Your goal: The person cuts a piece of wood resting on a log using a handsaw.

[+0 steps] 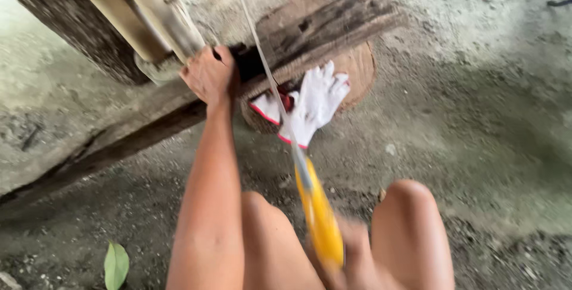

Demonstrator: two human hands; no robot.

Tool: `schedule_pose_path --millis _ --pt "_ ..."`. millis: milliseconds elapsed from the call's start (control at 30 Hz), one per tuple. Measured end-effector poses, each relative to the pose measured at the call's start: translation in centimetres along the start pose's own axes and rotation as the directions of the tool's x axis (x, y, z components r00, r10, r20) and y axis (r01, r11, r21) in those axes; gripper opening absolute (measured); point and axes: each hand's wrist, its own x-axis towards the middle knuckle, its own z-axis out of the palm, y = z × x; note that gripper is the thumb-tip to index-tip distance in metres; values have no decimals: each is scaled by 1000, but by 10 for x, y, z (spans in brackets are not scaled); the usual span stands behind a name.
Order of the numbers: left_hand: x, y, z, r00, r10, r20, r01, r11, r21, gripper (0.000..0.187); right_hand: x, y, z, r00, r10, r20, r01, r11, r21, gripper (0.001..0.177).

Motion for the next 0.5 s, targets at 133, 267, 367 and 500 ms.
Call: schedule_pose_path --millis 133,267,367,500 --pt "-11 -5 6 942 154 -299 -151 988 33 38 -49 4 -5 976 171 -137 -166 985 48 14" --pt "-8 -2 -2 998 -47 51 50 997 -63 38 -18 -7 -6 994 47 -101 -55 995 -84 14" --pt "-14 3 -4 996 -70 55 74 995 -71 34 97 1 10 970 -226 -89 174 903 -393 15" --pt "-18 5 -5 997 -21 -79 21 1000 -8 39 262 -30 47 946 -236 -220 225 971 -75 15"
